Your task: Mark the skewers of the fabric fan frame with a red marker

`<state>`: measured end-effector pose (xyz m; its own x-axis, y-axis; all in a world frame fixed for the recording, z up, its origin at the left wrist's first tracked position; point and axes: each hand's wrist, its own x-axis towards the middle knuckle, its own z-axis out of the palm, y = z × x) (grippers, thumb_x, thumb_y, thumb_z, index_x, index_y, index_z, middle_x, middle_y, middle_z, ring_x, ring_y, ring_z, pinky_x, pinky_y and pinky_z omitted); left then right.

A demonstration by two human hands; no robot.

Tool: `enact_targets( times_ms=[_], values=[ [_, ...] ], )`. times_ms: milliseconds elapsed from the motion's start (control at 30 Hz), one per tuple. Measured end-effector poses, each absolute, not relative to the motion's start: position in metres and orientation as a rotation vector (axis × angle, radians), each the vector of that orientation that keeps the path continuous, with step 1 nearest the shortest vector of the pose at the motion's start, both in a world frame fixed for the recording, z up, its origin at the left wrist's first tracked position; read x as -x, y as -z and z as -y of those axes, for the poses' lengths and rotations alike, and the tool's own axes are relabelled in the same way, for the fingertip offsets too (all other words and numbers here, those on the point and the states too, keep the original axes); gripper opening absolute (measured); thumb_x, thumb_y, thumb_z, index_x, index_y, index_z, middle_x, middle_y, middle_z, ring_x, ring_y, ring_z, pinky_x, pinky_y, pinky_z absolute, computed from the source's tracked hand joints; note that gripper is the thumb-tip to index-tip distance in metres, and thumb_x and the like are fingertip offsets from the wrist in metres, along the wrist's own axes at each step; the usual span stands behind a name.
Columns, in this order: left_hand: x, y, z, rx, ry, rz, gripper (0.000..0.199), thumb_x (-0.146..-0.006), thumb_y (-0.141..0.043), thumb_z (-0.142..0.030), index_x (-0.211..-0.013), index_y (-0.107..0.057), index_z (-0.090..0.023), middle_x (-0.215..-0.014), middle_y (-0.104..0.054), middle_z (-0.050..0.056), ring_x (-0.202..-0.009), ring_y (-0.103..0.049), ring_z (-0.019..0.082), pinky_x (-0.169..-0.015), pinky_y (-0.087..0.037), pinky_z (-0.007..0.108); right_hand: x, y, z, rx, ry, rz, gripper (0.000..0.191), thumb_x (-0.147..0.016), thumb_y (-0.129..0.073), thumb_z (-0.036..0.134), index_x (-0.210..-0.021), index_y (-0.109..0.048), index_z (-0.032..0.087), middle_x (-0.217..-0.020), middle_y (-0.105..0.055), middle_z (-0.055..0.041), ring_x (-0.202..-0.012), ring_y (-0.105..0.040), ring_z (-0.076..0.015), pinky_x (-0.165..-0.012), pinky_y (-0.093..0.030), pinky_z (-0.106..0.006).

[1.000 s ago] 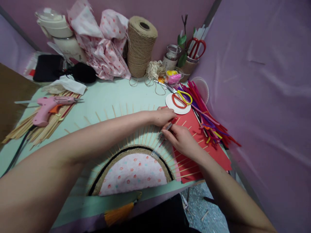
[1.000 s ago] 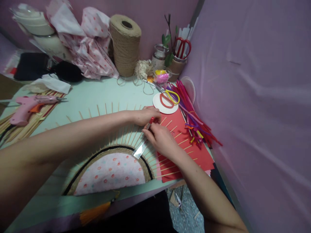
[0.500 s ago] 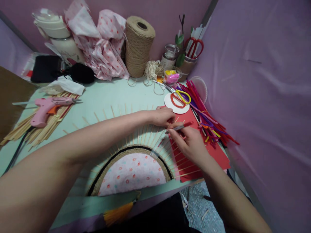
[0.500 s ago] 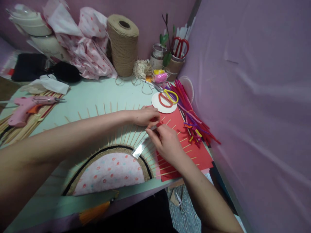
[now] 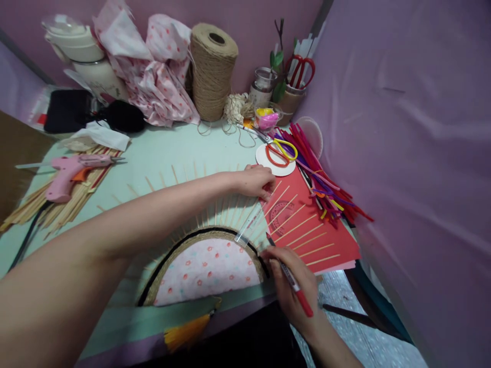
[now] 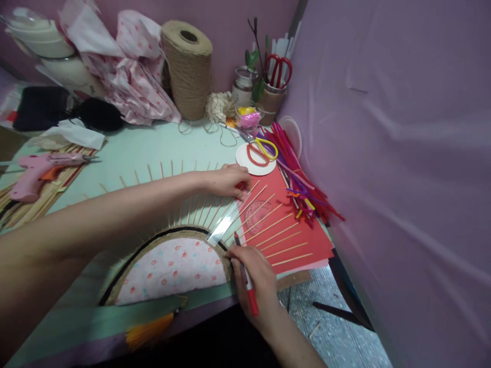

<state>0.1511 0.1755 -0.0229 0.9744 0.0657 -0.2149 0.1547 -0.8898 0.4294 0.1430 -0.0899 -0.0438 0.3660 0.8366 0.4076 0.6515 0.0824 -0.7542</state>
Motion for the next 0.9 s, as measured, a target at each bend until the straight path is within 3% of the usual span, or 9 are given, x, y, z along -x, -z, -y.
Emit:
enact_targets(
  times_ms=[233,433,900],
  values=[
    [-0.153,0.024,-0.172,-2.682,0.261,-0.141,0.028,-0.078,-0.070,-0.036,-0.100,-0.066,-0.021,-0.113,-0.062,0.008,-0.109,-0.051,0.025,-0.088,-0.032,0.036,-0.137,0.054,0.079,1.616,-0.161,1.599,0.041,-0.091,-0.057,0.014,-0.130,-0.051,0.026,-0.125,-0.067,-0.0112,-0.118,-0.062,-0.0239,-0.096,-0.054,-0.044],
    [-0.153,0.017,-0.171,-2.665,0.273,-0.160,0.028,-0.075,-0.072,-0.034,-0.100,-0.065,-0.021,-0.112,-0.061,0.009,-0.110,-0.049,0.026,-0.087,-0.031,0.037,-0.135,0.056,0.072,1.615,-0.073,1.735,0.037,-0.089,-0.064,0.031,-0.124,-0.054,0.021,-0.122,-0.069,-0.0139,-0.117,-0.063,-0.0264,-0.096,-0.055,-0.047],
    [-0.158,0.017,-0.161,-2.680,0.293,-0.113,0.027,-0.078,-0.069,-0.034,-0.102,-0.066,-0.021,-0.116,-0.060,0.009,-0.109,-0.050,0.027,-0.084,-0.034,0.036,-0.133,0.064,0.074,1.679,-0.008,1.655,0.040,-0.088,-0.065,0.027,-0.125,-0.053,0.022,-0.117,-0.071,-0.0115,-0.117,-0.063,-0.0276,-0.097,-0.055,-0.048]
  ],
)
